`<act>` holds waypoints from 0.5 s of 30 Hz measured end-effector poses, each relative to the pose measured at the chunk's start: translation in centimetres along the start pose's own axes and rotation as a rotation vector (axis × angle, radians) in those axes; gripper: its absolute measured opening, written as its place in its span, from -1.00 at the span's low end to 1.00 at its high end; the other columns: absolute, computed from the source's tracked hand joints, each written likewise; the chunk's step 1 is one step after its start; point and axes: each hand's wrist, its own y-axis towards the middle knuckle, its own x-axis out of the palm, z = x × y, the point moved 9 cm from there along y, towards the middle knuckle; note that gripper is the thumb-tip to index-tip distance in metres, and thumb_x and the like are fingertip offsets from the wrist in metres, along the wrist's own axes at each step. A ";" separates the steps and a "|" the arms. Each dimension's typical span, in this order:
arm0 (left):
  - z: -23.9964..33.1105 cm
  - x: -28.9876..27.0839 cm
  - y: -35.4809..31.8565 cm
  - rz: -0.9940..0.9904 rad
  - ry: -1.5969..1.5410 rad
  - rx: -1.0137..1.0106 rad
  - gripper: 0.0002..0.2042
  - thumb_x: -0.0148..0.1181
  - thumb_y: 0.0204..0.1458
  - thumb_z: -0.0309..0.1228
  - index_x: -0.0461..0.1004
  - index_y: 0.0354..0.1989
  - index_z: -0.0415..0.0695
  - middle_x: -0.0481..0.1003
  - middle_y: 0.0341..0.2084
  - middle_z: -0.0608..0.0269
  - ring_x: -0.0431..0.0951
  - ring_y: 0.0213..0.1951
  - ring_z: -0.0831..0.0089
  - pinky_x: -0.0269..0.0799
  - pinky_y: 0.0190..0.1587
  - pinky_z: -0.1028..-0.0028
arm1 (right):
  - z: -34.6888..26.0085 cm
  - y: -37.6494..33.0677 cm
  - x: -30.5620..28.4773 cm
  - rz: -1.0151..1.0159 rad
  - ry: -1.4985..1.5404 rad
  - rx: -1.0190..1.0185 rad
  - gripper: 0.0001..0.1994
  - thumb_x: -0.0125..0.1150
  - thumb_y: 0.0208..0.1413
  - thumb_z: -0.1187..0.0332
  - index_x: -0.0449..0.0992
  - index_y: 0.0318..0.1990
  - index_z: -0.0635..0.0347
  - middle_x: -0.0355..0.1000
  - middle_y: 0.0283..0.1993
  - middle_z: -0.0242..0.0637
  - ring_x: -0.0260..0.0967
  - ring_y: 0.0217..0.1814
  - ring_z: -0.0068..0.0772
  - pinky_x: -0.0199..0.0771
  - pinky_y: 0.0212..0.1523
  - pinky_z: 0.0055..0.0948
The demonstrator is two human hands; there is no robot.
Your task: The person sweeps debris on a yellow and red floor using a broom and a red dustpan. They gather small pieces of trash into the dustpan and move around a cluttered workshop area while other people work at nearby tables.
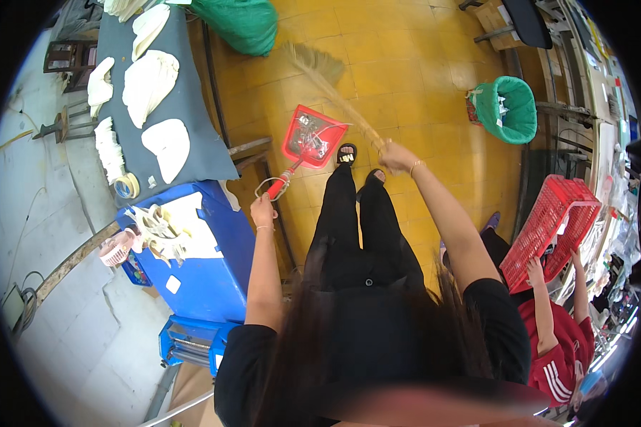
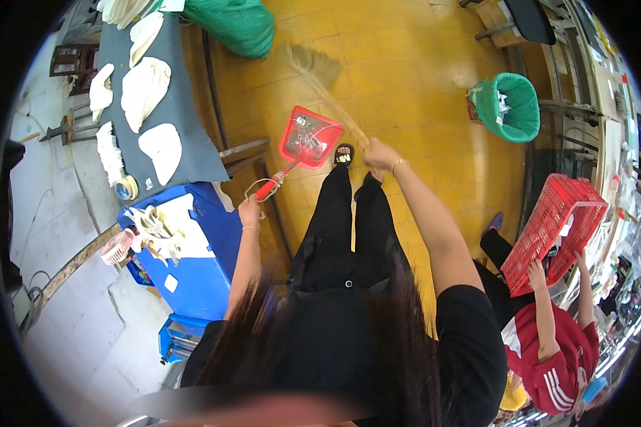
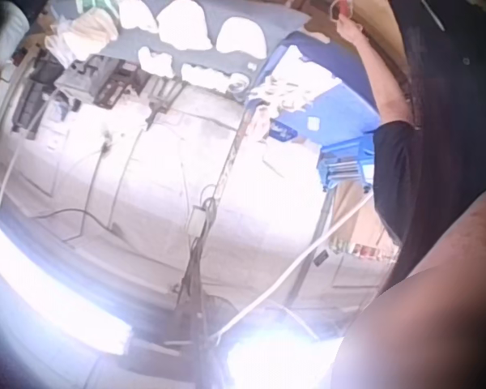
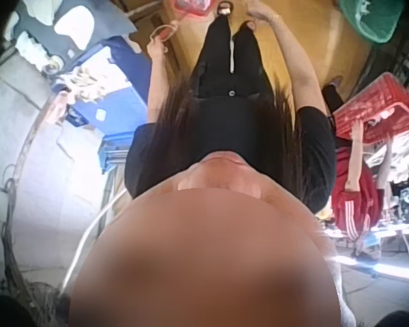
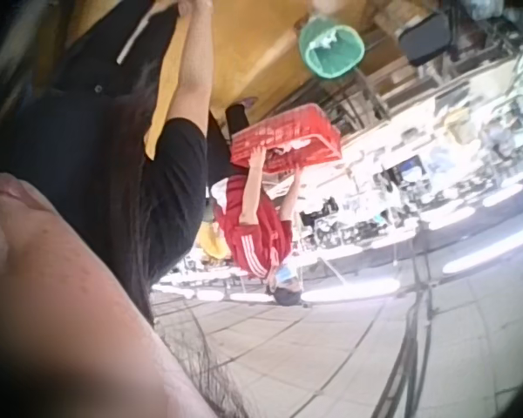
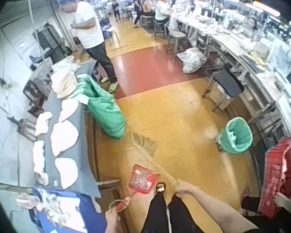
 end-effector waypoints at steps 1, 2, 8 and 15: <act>0.3 0.3 -0.1 -0.024 -0.017 0.001 -0.68 0.00 0.02 -0.25 0.44 -0.48 -0.32 0.33 -0.81 0.22 0.36 -0.84 0.46 0.23 -0.78 0.47 | 1.3 -0.9 1.9 -0.085 0.094 0.074 -0.69 0.10 -0.24 0.52 0.22 -0.26 0.36 0.37 -0.62 -0.11 0.37 -0.69 -0.33 0.36 -0.72 -0.37; 0.5 0.5 -0.3 -0.031 -0.016 0.001 -0.69 0.00 0.03 -0.25 0.44 -0.48 -0.32 0.32 -0.81 0.22 0.36 -0.84 0.46 0.24 -0.78 0.47 | 1.8 -2.0 3.1 -0.142 0.140 0.100 -0.71 0.10 -0.25 0.54 0.21 -0.29 0.33 0.35 -0.65 -0.16 0.34 -0.70 -0.37 0.33 -0.74 -0.37; 1.0 1.4 -0.1 -0.087 -0.052 -0.026 -0.70 -0.01 0.04 -0.27 0.41 -0.54 -0.29 0.27 -0.82 0.28 0.32 -0.84 0.50 0.21 -0.79 0.48 | 1.7 -11.3 -0.3 -0.273 0.483 0.187 -0.68 0.10 -0.23 0.54 0.29 -0.22 0.28 0.25 -0.69 -0.36 0.19 -0.77 -0.52 0.21 -0.77 -0.50; -4.6 0.6 -3.6 -0.091 -0.236 -0.090 -0.71 -0.06 0.07 -0.29 0.36 -0.56 -0.28 0.17 -0.83 0.37 0.24 -0.86 0.53 0.18 -0.81 0.47 | -1.2 -16.4 -10.4 -0.121 0.120 0.166 -0.45 0.07 -0.22 0.51 0.25 0.08 0.21 0.30 -0.67 -0.29 0.25 -0.76 -0.47 0.26 -0.75 -0.46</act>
